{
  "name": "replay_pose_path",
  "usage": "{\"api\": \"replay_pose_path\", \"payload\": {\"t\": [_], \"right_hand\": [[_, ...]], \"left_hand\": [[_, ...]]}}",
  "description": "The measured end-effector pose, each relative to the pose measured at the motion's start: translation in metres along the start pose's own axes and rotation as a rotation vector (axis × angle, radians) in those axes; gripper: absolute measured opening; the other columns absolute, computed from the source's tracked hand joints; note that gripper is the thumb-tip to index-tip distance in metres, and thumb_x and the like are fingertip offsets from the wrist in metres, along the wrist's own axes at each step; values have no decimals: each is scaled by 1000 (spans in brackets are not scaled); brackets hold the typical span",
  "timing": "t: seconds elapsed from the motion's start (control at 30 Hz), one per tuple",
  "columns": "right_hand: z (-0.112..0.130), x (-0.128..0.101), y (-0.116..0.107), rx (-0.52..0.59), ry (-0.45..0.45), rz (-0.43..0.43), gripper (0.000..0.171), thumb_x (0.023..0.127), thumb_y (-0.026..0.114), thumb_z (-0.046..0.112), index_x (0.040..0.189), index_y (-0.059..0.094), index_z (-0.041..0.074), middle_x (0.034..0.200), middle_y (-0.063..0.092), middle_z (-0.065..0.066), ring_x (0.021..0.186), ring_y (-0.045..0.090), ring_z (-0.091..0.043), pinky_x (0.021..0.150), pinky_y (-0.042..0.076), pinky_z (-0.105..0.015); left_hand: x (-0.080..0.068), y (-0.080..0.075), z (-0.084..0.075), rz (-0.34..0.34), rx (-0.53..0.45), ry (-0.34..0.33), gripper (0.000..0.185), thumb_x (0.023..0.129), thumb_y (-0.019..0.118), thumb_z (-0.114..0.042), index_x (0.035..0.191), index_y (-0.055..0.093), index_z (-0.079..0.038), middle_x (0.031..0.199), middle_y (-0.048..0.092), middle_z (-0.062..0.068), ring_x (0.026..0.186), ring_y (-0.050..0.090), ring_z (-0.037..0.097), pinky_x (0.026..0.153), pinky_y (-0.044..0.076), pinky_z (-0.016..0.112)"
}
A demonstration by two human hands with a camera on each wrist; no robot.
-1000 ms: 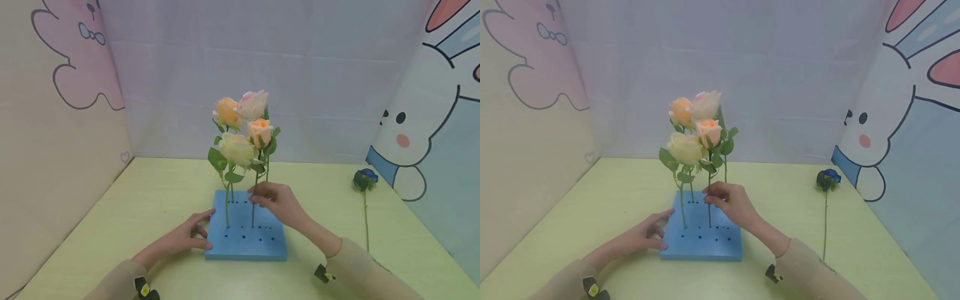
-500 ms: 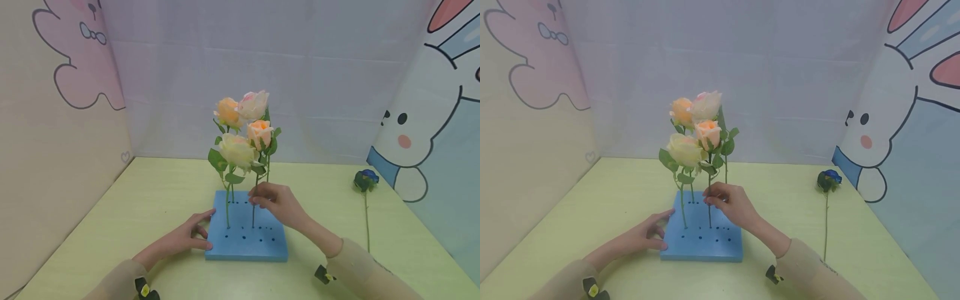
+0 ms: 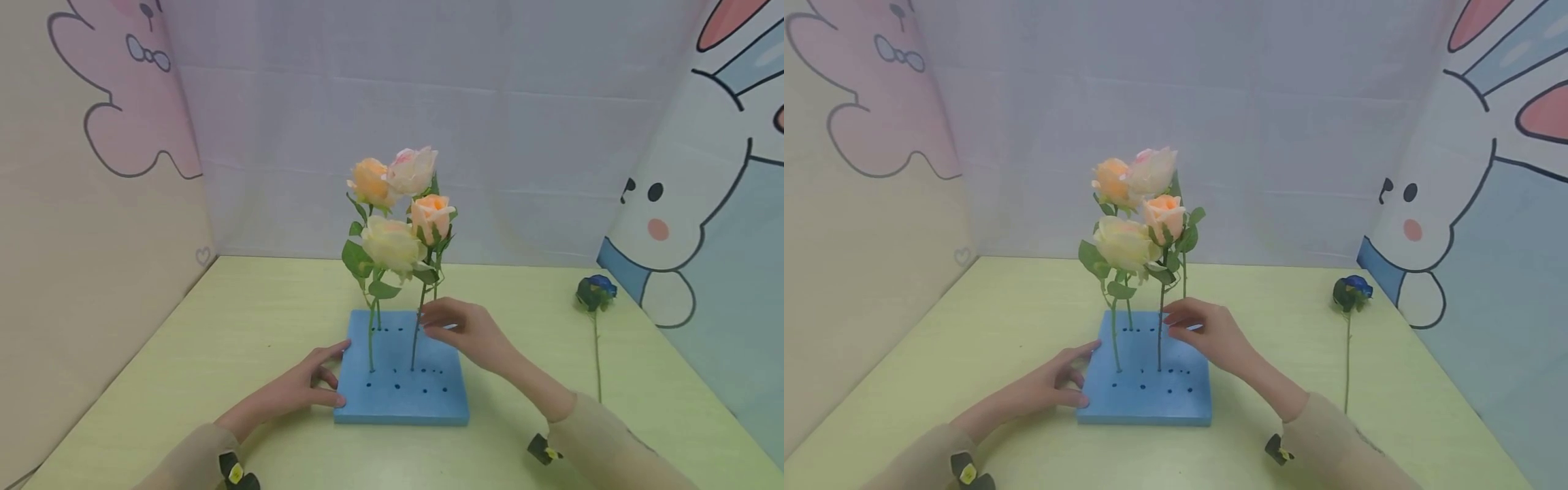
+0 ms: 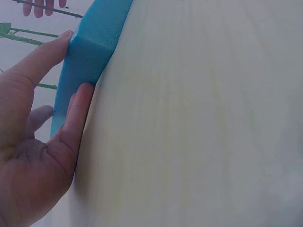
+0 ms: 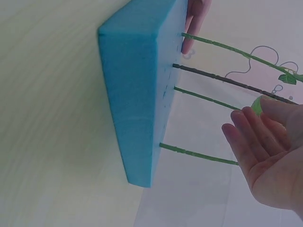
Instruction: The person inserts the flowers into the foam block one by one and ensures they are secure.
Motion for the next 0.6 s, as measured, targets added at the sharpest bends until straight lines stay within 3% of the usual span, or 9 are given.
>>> {"api": "replay_pose_path", "payload": {"t": [0.27,0.4,0.6], "right_hand": [[-17,-18,-28,-65,55,-91,33,93,68,13,126,64,12,120,71,-11,108,70,-25,84,56,-22],[-28,-28,-46,-153,65,-151,35,94,67,15,128,63,10,122,70,-10,108,70,-26,85,57,-25],[-46,-46,-75,-302,68,-248,36,94,68,17,128,62,12,123,70,-8,107,69,-22,83,54,-17]], "left_hand": [[2,0,1,3,7,20,93,85,78,-35,158,21,-29,151,32,12,111,55,20,81,45,26],[2,0,2,5,7,22,93,85,78,-35,158,21,-30,152,32,11,111,55,20,82,45,26],[3,0,3,0,4,9,93,84,78,-36,158,21,-33,149,34,10,111,55,19,84,46,28]]}}
Point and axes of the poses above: each hand's wrist, its own x-axis towards the middle knuckle, its own y-axis out of the palm, z = x × y, the point moved 2 cm from there along x, towards the middle knuckle
